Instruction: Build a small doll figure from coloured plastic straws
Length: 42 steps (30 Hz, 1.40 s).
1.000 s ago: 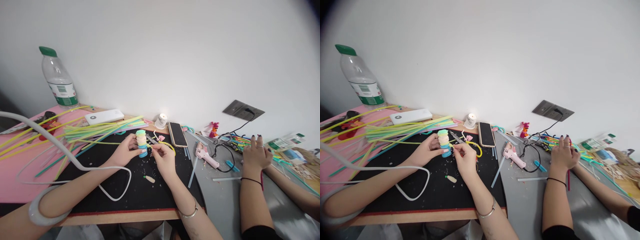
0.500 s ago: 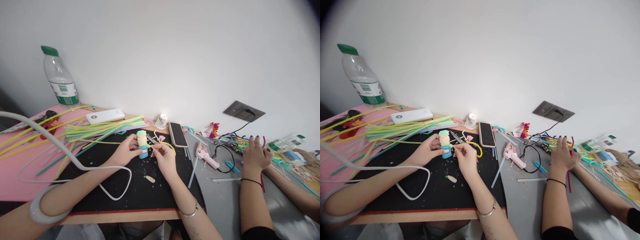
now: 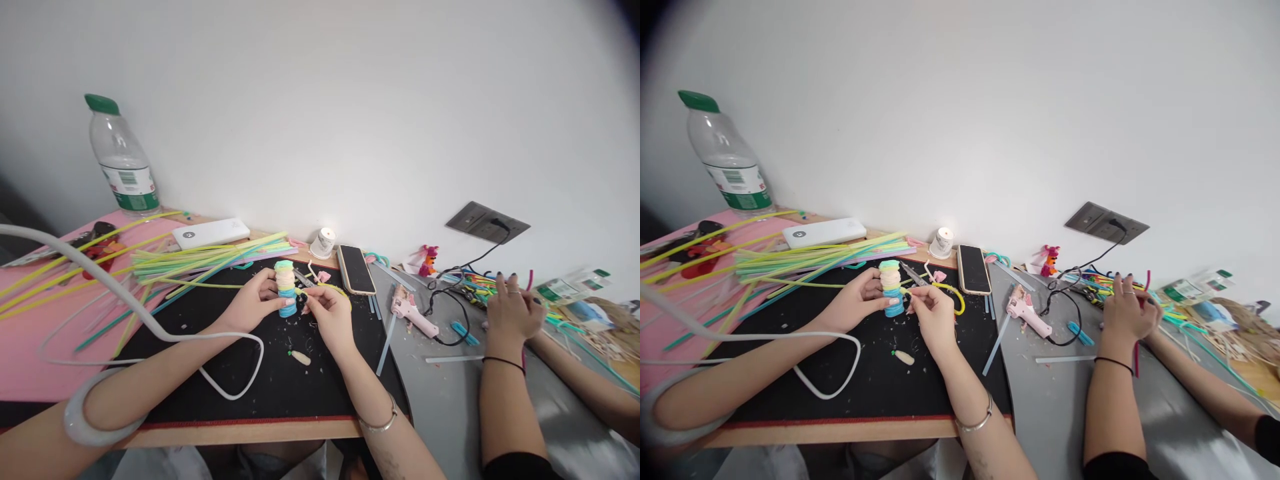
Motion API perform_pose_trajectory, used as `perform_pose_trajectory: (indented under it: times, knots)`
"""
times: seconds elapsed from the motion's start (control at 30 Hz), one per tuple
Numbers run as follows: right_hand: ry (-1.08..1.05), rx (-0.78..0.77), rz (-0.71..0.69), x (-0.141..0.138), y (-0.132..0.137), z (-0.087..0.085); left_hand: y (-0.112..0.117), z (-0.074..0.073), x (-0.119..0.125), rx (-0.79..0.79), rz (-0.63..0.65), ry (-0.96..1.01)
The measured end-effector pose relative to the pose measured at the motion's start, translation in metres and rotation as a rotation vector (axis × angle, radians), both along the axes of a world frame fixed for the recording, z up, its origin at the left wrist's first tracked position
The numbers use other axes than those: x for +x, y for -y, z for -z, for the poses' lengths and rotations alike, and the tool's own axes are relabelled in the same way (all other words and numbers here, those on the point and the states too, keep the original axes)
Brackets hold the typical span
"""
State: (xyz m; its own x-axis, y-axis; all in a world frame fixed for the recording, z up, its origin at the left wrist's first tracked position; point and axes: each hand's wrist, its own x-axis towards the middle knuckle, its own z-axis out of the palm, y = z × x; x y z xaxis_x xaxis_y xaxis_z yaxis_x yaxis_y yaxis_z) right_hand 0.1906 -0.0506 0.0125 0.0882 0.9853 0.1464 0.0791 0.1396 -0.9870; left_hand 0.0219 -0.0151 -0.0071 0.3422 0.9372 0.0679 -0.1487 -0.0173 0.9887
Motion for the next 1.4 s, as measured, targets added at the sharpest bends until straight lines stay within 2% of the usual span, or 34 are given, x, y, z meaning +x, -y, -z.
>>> perform_pose_trajectory:
  times: [0.17, 0.43, 0.7, 1.03, 1.4]
  knots:
    - [-0.079, -0.017, -0.038, 0.0006, -0.001, -0.0009, 0.0002, -0.0028, 0.0004, -0.035, -0.018, 0.016]
    - [-0.052, -0.02, -0.018, 0.0015, 0.0003, -0.0036, 0.0004, -0.0022, 0.0007, -0.046, -0.011, 0.014]
    - [-0.041, -0.046, -0.036, 0.003, -0.0026, 0.0047, 0.0018, -0.0064, 0.0015, -0.055, 0.006, 0.012]
    - [0.026, -0.047, -0.011, 0.0029, -0.0011, 0.0041, 0.0005, -0.0021, 0.0002, 0.011, 0.017, -0.026]
    - [0.006, -0.057, -0.051, 0.0028, 0.0004, 0.002, 0.0024, -0.0054, -0.0002, 0.057, -0.006, -0.08]
